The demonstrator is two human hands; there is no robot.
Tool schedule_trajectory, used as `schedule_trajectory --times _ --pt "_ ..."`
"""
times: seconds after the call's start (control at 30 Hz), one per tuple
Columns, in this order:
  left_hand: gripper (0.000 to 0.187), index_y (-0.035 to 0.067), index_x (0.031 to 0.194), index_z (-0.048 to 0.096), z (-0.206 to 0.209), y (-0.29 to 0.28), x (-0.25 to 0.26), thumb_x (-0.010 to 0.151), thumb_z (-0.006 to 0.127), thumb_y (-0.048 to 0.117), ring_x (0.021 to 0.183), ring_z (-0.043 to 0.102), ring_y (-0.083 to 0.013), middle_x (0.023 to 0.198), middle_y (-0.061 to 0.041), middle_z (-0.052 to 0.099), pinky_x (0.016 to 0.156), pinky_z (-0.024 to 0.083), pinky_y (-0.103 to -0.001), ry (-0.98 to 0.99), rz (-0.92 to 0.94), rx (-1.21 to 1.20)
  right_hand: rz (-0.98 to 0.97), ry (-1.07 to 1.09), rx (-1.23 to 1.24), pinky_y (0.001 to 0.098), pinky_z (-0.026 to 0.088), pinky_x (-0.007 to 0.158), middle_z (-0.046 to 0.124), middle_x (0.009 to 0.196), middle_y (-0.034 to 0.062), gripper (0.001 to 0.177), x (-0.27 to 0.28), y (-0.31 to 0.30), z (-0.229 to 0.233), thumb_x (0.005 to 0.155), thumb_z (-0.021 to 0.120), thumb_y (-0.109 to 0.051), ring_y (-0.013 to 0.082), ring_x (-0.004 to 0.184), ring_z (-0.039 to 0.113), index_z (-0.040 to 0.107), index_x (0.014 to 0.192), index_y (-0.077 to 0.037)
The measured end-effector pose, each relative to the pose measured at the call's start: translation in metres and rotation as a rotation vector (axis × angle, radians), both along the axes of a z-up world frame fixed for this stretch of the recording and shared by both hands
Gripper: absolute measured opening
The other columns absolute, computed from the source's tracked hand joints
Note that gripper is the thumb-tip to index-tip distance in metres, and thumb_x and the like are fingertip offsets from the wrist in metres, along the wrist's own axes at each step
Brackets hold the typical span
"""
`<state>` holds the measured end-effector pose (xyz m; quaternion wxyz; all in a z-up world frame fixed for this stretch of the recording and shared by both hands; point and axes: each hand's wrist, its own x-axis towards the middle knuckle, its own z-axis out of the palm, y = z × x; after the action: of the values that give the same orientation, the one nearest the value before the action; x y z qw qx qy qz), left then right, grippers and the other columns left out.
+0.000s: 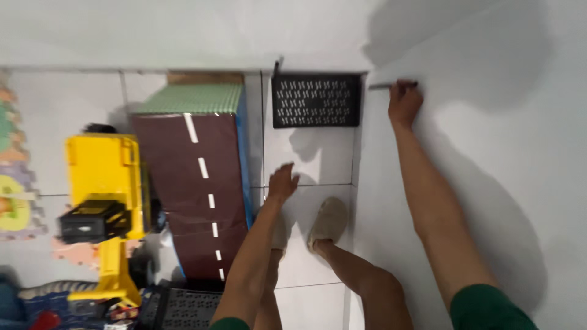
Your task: The person assembles a two-tier black metal shelf by inserting vertical support rods into perforated trays and stacking the trays to form a stable unit. The person repeatedly adjusts the rods and trays to ensure alignment and stability.
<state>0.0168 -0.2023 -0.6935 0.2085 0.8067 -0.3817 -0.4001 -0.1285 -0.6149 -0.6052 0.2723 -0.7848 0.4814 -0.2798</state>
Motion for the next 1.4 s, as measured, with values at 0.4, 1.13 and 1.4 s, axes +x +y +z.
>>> schedule_trajectory --times 0.4,1.13,1.4 --pt "0.053 0.007 0.144 0.055 -0.112 -0.118 -0.014 0.096 0.070 0.024 0.150 0.016 -0.0505 0.161 -0.027 0.028 0.115 0.021 -0.072 -0.027 0.273 -0.167 0.003 0.010 -0.020 0.0313 0.058 0.077 0.072 0.087 0.0110 0.012 0.037 -0.028 -0.121 0.102 0.058 -0.002 0.0178 0.080 0.068 0.066 0.107 0.006" --pt "0.022 0.018 0.106 0.079 -0.195 -0.156 0.007 0.096 0.066 0.032 0.139 0.039 -0.0406 0.155 -0.009 0.050 0.111 0.027 -0.058 -0.427 0.026 0.025 0.000 -0.019 -0.059 0.0326 0.058 0.076 0.071 0.088 0.0133 0.015 0.039 -0.011 -0.121 0.106 0.055 -0.004 0.0207 0.081 0.072 0.063 0.108 0.008" --pt "0.022 0.022 0.107 0.080 -0.205 -0.160 0.006 0.094 0.066 0.031 0.137 0.038 -0.0402 0.154 -0.008 0.050 0.110 0.027 -0.060 -0.412 0.060 0.014 0.026 0.018 -0.076 0.0334 0.058 0.074 0.069 0.087 0.0140 0.013 0.040 -0.015 -0.130 0.106 0.057 -0.003 0.0219 0.081 0.074 0.064 0.108 0.008"
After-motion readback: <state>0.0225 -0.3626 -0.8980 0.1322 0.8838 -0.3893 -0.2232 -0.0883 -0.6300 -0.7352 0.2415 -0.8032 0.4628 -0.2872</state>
